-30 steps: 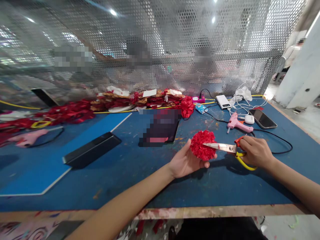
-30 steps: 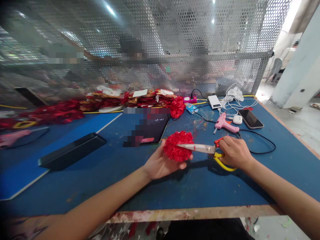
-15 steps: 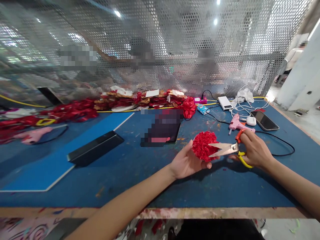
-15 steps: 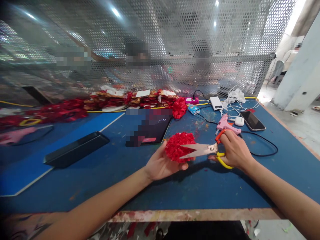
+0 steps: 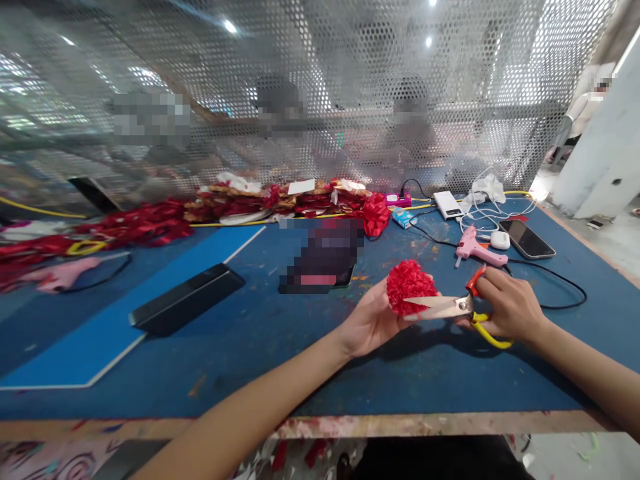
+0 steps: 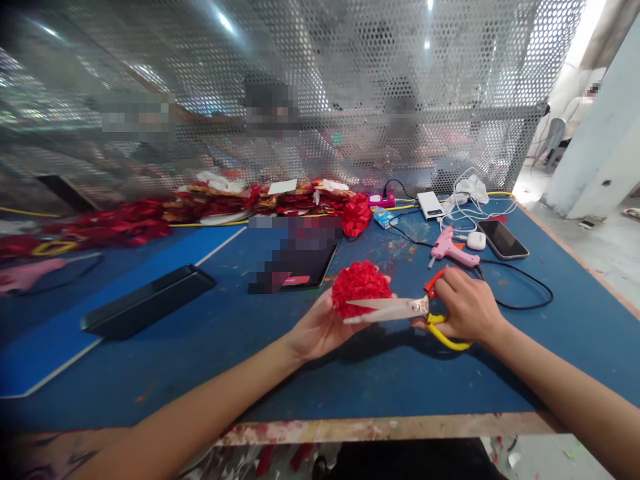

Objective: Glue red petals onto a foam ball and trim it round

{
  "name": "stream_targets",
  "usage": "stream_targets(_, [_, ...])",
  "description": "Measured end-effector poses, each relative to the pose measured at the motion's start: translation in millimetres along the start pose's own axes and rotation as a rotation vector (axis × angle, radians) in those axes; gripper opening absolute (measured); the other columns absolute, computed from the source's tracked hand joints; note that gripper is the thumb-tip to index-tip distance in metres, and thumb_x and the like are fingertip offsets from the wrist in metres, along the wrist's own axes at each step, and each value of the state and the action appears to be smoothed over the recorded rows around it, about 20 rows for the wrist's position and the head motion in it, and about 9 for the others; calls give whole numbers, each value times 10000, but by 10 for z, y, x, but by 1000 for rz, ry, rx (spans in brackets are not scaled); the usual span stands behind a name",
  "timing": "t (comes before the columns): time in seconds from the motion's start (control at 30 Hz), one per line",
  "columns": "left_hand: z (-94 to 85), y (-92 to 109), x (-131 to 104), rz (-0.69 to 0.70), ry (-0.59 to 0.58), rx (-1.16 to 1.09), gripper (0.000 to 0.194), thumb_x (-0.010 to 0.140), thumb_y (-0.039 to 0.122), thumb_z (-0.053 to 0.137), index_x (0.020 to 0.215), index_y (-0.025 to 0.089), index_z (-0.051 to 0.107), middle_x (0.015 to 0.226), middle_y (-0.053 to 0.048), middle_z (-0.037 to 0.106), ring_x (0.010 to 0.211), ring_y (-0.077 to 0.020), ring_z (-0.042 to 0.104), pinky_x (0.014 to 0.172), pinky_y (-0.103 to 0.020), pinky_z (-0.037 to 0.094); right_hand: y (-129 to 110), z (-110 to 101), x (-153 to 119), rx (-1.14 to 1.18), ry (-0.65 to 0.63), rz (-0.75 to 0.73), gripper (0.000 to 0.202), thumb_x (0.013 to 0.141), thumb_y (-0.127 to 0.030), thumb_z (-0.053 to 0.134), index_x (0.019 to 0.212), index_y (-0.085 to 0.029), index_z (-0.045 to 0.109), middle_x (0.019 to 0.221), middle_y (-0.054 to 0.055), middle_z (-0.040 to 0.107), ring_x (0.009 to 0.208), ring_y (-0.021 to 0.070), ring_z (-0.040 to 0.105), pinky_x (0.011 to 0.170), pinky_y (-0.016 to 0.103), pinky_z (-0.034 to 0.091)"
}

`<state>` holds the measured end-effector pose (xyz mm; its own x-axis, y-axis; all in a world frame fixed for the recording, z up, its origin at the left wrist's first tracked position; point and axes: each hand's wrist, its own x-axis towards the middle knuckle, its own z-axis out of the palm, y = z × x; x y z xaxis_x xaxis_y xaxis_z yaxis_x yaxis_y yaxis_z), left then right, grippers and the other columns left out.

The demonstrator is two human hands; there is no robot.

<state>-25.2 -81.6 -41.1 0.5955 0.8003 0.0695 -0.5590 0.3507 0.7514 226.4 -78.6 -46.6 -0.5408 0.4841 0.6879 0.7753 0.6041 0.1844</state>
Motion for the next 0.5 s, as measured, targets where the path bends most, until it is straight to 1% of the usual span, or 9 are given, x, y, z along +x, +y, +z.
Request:
stream_targets(0.17, [-4, 6, 3, -8, 4, 18, 671, 642, 378, 793, 1226, 172, 534, 1296, -128, 564, 1136, -275, 577, 838, -267, 514, 10, 0, -16, -58, 35, -73, 351, 850, -414, 462, 592, -182, 516, 541, 6, 487, 457, 103, 370, 460, 270, 201])
stream_targets(0.27, [-2, 18, 6, 6, 12, 13, 652, 650, 352, 790, 1228, 188, 535, 1270, -104, 583, 1115, -252, 590, 858, -280, 514, 18, 6, -25, -57, 49, -65, 372, 868, -395, 450, 562, -188, 487, 507, -2, 476, 428, 97, 359, 448, 269, 202])
stream_targets(0.33, [-1, 21, 7, 23, 28, 21, 616, 652, 316, 789, 1208, 201, 549, 1243, -87, 602, 1071, -229, 614, 854, -283, 518, 26, 14, -24, -16, 42, -15, 395, 876, -444, 454, 569, -195, 466, 511, -5, 473, 424, 98, 371, 447, 257, 230])
stream_targets(0.4, [2, 13, 9, 48, 47, 40, 611, 622, 273, 805, 1181, 214, 563, 1222, -73, 614, 1050, -222, 622, 862, -295, 515, 33, 27, -16, 39, 5, 61, 420, 864, -538, 451, 611, -203, 458, 555, 3, 492, 450, 114, 415, 458, 252, 275])
stream_targets(0.5, [14, -15, 15, 105, 93, 76, 646, 547, 203, 837, 1137, 240, 578, 1186, -49, 624, 1075, -226, 604, 896, -308, 492, 33, 56, 4, 114, -76, 169, 527, 797, -717, 404, 785, -196, 481, 717, 51, 548, 595, 184, 532, 526, 281, 382])
